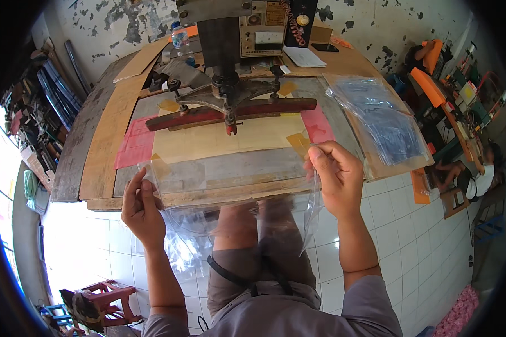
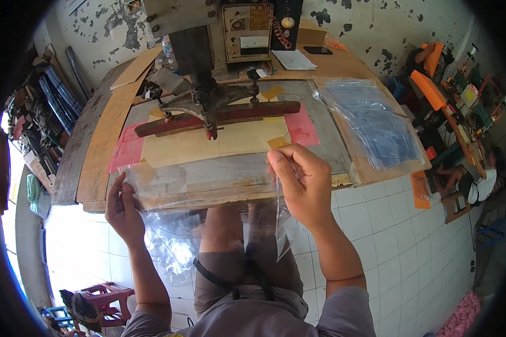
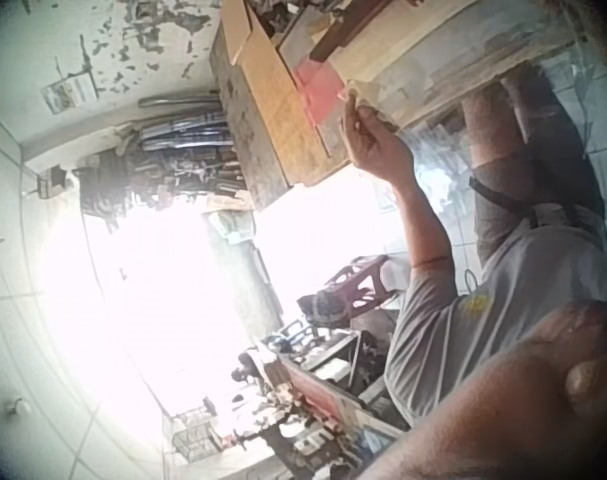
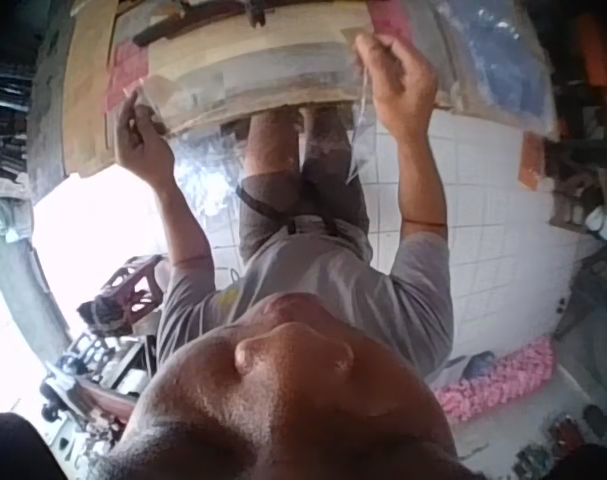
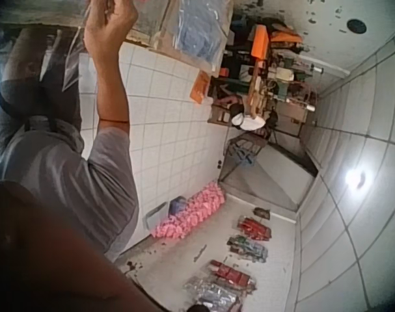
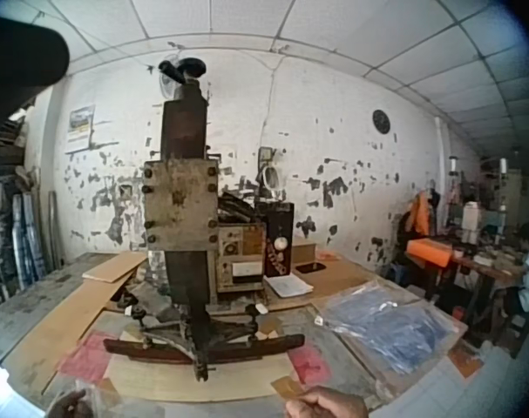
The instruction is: The person aligns thin plastic sheets on a wooden template under a manual press, using their hands to position the edges and smooth the material.
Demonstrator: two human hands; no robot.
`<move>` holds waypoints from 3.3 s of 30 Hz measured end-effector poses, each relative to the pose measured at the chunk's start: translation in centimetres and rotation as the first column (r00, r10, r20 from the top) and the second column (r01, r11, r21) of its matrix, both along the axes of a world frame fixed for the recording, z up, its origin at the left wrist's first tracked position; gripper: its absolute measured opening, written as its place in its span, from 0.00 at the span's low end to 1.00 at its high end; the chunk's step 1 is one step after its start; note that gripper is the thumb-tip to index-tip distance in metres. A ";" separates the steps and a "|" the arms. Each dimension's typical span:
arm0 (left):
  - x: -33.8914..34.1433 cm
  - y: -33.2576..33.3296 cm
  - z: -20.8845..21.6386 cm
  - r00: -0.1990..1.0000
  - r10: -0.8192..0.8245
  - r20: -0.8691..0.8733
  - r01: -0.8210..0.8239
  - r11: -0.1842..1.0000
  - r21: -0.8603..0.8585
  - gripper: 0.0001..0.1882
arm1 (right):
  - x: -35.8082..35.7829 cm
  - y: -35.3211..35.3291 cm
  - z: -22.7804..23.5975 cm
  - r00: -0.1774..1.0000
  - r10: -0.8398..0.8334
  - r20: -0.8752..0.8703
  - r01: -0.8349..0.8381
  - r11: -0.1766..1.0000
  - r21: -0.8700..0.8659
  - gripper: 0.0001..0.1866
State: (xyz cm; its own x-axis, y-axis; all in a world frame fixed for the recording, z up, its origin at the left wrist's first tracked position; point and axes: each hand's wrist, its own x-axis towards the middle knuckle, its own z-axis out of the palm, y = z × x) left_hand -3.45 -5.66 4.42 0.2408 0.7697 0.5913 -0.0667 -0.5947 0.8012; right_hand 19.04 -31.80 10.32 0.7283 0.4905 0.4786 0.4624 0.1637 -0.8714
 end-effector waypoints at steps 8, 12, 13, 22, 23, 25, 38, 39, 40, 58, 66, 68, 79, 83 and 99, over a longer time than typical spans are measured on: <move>1.0 0.5 0.4 0.990 -0.046 -0.132 0.033 0.995 -0.095 0.12 | 1.8 1.7 -1.8 0.996 -0.091 -0.009 0.090 0.992 -0.083 0.13; 3.5 3.2 0.3 0.910 -0.201 -0.362 0.120 0.965 -0.234 0.13 | 6.7 4.1 -4.6 0.995 -0.097 0.002 0.092 0.946 -0.311 0.15; 4.1 4.2 0.1 0.885 -0.219 -0.411 0.131 0.964 -0.232 0.13 | 8.0 5.1 -5.8 0.997 -0.077 0.014 0.077 0.935 -0.346 0.17; 9.9 11.8 -4.2 0.767 -0.198 -0.610 0.207 0.977 -0.056 0.14 | 14.6 10.5 -8.8 0.970 -0.075 0.233 0.221 0.678 -0.701 0.17; 10.2 12.2 -4.3 0.759 -0.200 -0.619 0.215 0.975 -0.052 0.14 | 15.0 10.8 -8.5 0.966 -0.061 0.250 0.230 0.640 -0.733 0.17; 10.6 12.4 -3.9 0.736 -0.209 -0.644 0.235 0.971 -0.046 0.14 | 15.5 11.1 -8.1 0.961 -0.034 0.273 0.245 0.557 -0.794 0.16; 10.5 11.4 -2.3 0.686 -0.216 -0.695 0.185 0.975 -0.121 0.14 | 13.0 11.6 -8.4 0.870 -0.198 0.452 0.460 0.657 -0.597 0.14; 10.6 11.3 -1.8 0.684 -0.227 -0.693 0.182 0.973 -0.140 0.14 | 13.0 11.6 -8.8 0.859 -0.193 0.474 0.464 0.684 -0.563 0.13; 10.6 11.2 -1.7 0.682 -0.238 -0.692 0.178 0.971 -0.159 0.14 | 13.0 11.7 -9.0 0.848 -0.189 0.496 0.467 0.709 -0.529 0.13; 10.4 11.6 -2.6 0.683 -0.195 -0.704 0.229 0.972 -0.048 0.15 | 13.5 10.7 -8.8 0.753 0.100 0.650 0.343 0.784 -0.518 0.03; 10.8 11.1 -1.7 0.657 -0.164 -0.736 0.245 0.970 0.002 0.14 | 13.8 8.1 -7.9 0.728 0.222 0.649 0.197 0.838 -0.508 0.08; 11.1 11.4 -2.0 0.667 -0.170 -0.725 0.265 0.964 0.019 0.14 | 14.3 7.9 -8.1 0.716 0.214 0.665 0.205 0.846 -0.493 0.09; 12.0 12.2 -2.8 0.672 -0.194 -0.715 0.239 0.970 -0.038 0.13 | 16.1 8.1 -9.1 0.732 0.233 0.640 0.198 0.827 -0.527 0.12; 11.9 12.4 -3.5 0.706 -0.249 -0.663 0.244 0.964 -0.102 0.13 | 16.1 8.6 -8.9 0.682 0.225 0.696 0.230 0.837 -0.496 0.10; 12.1 12.1 -3.0 0.682 -0.234 -0.693 0.271 0.961 -0.057 0.13 | 16.5 8.3 -8.8 0.706 0.221 0.673 0.208 0.843 -0.496 0.10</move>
